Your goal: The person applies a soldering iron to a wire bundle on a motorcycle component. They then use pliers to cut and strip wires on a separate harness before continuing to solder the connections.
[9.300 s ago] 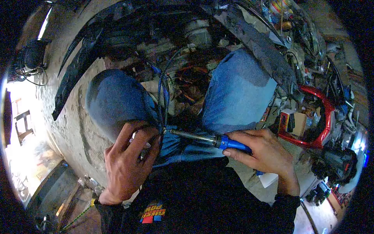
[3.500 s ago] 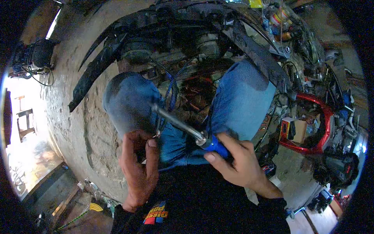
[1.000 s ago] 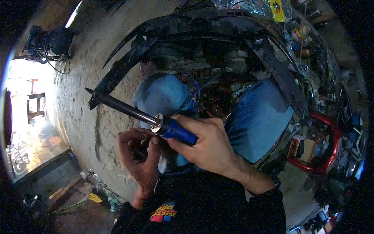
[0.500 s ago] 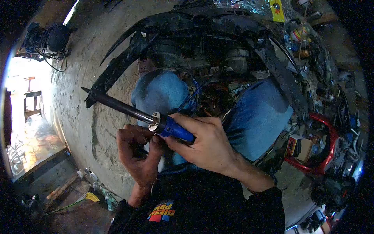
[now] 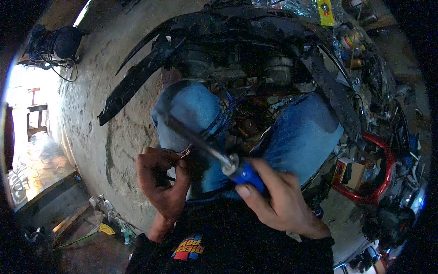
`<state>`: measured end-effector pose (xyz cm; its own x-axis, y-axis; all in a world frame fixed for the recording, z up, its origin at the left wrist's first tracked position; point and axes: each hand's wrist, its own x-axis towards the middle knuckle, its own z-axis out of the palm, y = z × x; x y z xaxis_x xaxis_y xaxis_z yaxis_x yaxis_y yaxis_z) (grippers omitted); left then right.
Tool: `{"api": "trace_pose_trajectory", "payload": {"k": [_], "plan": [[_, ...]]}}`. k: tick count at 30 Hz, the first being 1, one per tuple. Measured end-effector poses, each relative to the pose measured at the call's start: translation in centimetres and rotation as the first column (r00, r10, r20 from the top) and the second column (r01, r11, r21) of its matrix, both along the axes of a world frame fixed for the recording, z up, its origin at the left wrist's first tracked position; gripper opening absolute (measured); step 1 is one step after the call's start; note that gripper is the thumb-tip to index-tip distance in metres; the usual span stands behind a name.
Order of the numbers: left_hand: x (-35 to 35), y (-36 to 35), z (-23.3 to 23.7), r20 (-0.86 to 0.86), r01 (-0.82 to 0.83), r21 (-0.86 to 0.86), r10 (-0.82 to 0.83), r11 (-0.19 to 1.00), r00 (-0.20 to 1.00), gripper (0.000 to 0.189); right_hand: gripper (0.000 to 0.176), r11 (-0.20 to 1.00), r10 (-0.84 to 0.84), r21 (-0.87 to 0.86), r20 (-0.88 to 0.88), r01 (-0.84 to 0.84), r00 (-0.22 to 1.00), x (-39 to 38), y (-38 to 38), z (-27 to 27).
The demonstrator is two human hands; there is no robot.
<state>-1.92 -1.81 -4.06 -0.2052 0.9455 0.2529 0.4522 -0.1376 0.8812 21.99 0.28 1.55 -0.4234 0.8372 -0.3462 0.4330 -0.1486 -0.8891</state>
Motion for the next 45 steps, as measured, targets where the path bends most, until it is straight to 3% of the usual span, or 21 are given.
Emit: {"api": "trace_pose_trajectory", "payload": {"k": [6,9,15,18,24,27,31,34,35,38,41,45], "plan": [[0.3,-0.5,-0.1,0.056,0.042,-0.039,-0.04,0.998,0.998,0.028,0.039,0.993,0.104,-0.073,0.126,-0.096,0.987,2.9,-2.9,0.1],[0.2,-0.5,0.0,0.039,0.061,-0.031,-0.06,0.998,0.997,0.029,0.04,0.986,0.148,0.043,0.202,-0.159,0.968,3.1,-3.1,0.0],[0.0,-0.7,0.1,0.0,0.057,-0.046,-0.057,0.997,0.998,0.029,0.039,0.982,0.163,-0.138,0.251,-0.131,0.954,3.7,-1.9,1.5],[0.1,-0.8,0.2,0.037,0.048,-0.075,-0.045,0.996,0.998,0.028,0.038,0.99,0.132,-0.077,0.225,-0.118,0.965,4.0,-1.6,1.3],[0.4,-1.2,0.3,0.155,0.017,-0.149,0.006,0.989,0.988,0.028,0.032,0.987,0.025,-0.16,0.028,-0.02,0.999,2.3,-0.3,0.6],[0.3,-1.0,0.4,0.177,0.028,-0.141,-0.003,0.99,0.984,0.028,0.027,0.984,-0.163,-0.096,-0.118,0.153,0.98,-1.3,0.5,0.0],[0.0,-1.7,-0.4,0.219,0.034,-0.1,-0.012,0.994,0.976,0.028,0.024,0.98,-0.197,0.003,-0.119,0.198,0.973,-4.7,1.5,-2.3],[-0.1,-1.8,-0.6,0.216,0.039,-0.081,-0.021,0.996,0.976,0.027,0.02,0.95,-0.24,0.143,-0.239,0.279,0.941,-6.9,1.2,-4.4],[-0.1,-1.8,-0.6,0.213,0.044,-0.074,-0.028,0.996,0.977,0.027,0.02,0.966,-0.207,0.107,-0.218,0.235,0.954,-6.8,1.2,-4.2],[-0.1,-1.6,-0.5,0.192,0.037,-0.049,-0.027,0.998,0.981,0.024,0.022,0.932,-0.203,0.247,-0.256,0.267,0.945,-7.3,1.2,-5.6],[0.1,-1.4,0.3,0.181,-0.019,-0.107,0.038,0.994,0.983,0.022,0.025,0.931,-0.134,0.307,-0.211,0.196,0.968,-7.0,1.9,-5.6],[-0.4,-1.3,0.4,-0.042,-0.037,-0.058,0.035,0.998,0.998,0.023,0.042,0.899,-0.02,0.425,-0.208,0.108,0.978,-6.3,2.6,-6.2]]}}
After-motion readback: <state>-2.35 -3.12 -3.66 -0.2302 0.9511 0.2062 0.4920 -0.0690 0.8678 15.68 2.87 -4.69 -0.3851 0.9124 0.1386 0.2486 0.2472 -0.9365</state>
